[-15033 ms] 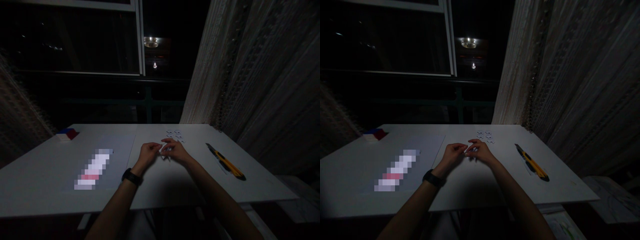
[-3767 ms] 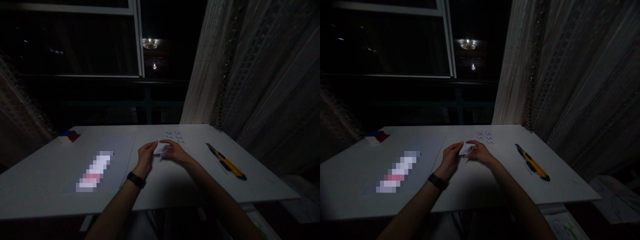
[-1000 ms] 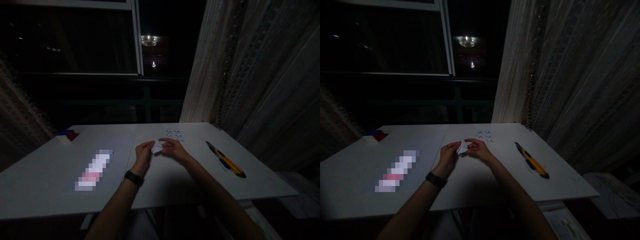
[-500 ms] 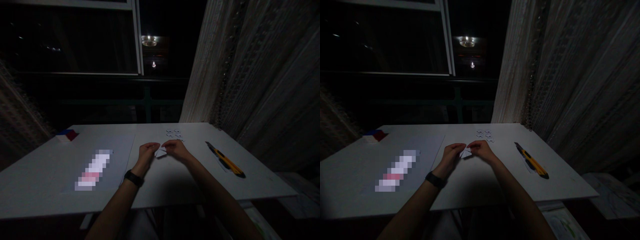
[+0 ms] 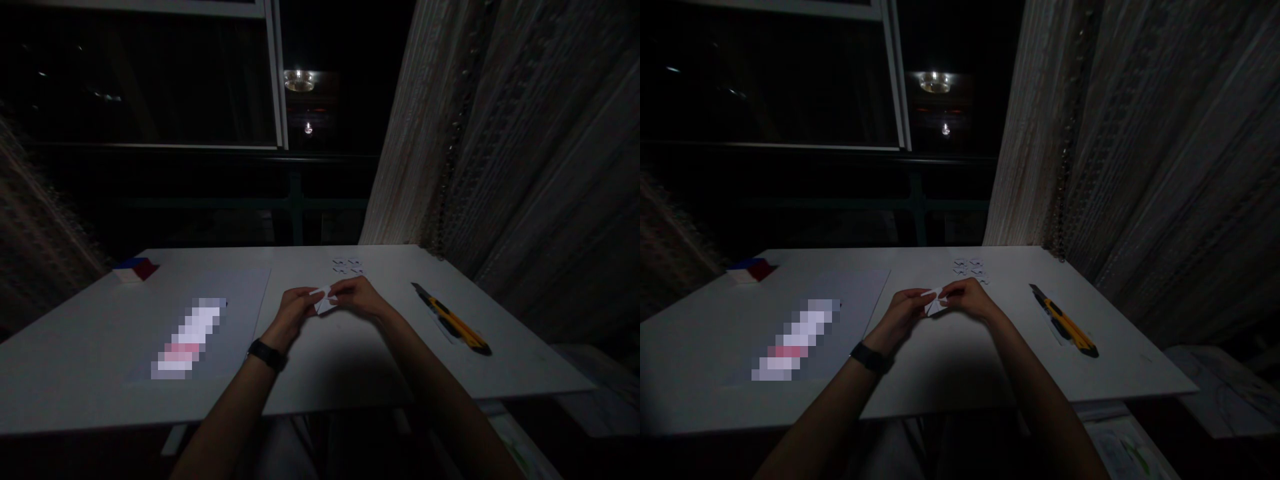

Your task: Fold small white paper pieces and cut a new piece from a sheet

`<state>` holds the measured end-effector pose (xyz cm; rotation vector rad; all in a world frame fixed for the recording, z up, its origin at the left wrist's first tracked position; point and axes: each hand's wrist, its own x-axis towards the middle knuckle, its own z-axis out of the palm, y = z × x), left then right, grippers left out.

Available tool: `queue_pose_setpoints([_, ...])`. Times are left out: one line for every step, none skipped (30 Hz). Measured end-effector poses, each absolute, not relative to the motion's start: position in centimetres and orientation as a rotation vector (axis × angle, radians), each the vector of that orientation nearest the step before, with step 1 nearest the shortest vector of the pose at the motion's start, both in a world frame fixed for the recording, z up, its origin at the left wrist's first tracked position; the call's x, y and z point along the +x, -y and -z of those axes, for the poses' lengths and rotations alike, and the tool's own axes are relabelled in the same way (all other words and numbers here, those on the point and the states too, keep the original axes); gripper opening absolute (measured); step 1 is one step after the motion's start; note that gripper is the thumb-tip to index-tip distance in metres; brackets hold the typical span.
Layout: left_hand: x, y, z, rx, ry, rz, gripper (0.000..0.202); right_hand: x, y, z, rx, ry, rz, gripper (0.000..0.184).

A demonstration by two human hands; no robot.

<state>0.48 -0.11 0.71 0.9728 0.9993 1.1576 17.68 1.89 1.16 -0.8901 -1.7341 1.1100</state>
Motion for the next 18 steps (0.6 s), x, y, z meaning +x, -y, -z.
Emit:
queue_pose_setpoints([0.46,0.12,-0.74,0.971,-0.991,-1.151,0.029,17.71,-1.87,-1.26,-0.907,1.739,-1.097,0.023])
queue_pose_setpoints([0.43,0.13,-0.77,0.97,-0.982,-1.144,0.03,17.73,-1.87,-1.33,-0.925,1.743,-1.084,0.024])
queue_pose_setpoints([0.4,0.15,-0.79,0.967,-0.972,-1.138,0.029,17.75,-1.87,-1.4,-0.94,1.746,-1.074,0.024])
queue_pose_setpoints([0.37,0.16,-0.8,0.966,-0.959,-1.133,0.029,17.77,-1.88,-1.46,-0.949,1.749,-1.069,0.024])
queue_pose_setpoints([0.33,0.17,-0.81,0.968,-0.945,-1.126,0.029,17.81,-1.89,-1.51,-0.952,1.754,-1.069,0.024])
queue_pose_setpoints([0.3,0.18,-0.81,0.969,-0.933,-1.118,0.028,17.87,-1.89,-1.57,-0.948,1.764,-1.074,0.024])
queue_pose_setpoints([0.28,0.19,-0.82,0.971,-0.922,-1.109,0.028,17.94,-1.89,-1.63,-0.943,1.774,-1.081,0.024])
queue_pose_setpoints([0.26,0.2,-0.84,0.97,-0.914,-1.098,0.029,18.02,-1.87,-1.7,-0.939,1.784,-1.087,0.023])
queue_pose_setpoints([0.26,0.22,-0.88,0.968,-0.91,-1.088,0.029,18.1,-1.85,-1.76,-0.936,1.793,-1.094,0.023])
queue_pose_setpoints([0.27,0.25,-0.94,0.965,-0.908,-1.079,0.029,18.18,-1.83,-1.81,-0.937,1.798,-1.1,0.023])
queue_pose_setpoints([0.28,0.3,-1.01,0.96,-0.909,-1.072,0.029,18.24,-1.81,-1.84,-0.942,1.798,-1.107,0.023])
queue_pose_setpoints([0.31,0.36,-1.1,0.957,-0.911,-1.069,0.029,18.29,-1.79,-1.86,-0.95,1.793,-1.113,0.023])
queue_pose_setpoints([0.34,0.43,-1.2,0.956,-0.911,-1.064,0.029,18.31,-1.78,-1.87,-0.961,1.783,-1.117,0.022])
queue_pose_setpoints([0.37,0.51,-1.3,0.956,-0.911,-1.062,0.028,18.31,-1.78,-1.86,-0.97,1.773,-1.119,0.022])
queue_pose_setpoints([0.39,0.58,-1.38,0.957,-0.911,-1.06,0.027,18.29,-1.79,-1.83,-0.977,1.761,-1.117,0.021])
queue_pose_setpoints([0.4,0.64,-1.45,0.959,-0.913,-1.058,0.026,18.25,-1.81,-1.8,-0.982,1.746,-1.11,0.019])
queue_pose_setpoints([0.39,0.69,-1.48,0.963,-0.915,-1.055,0.025,18.19,-1.84,-1.76,-0.984,1.731,-1.101,0.018])
queue_pose_setpoints([0.37,0.72,-1.47,0.97,-0.918,-1.051,0.024,18.13,-1.87,-1.72,-0.982,1.718,-1.094,0.017])
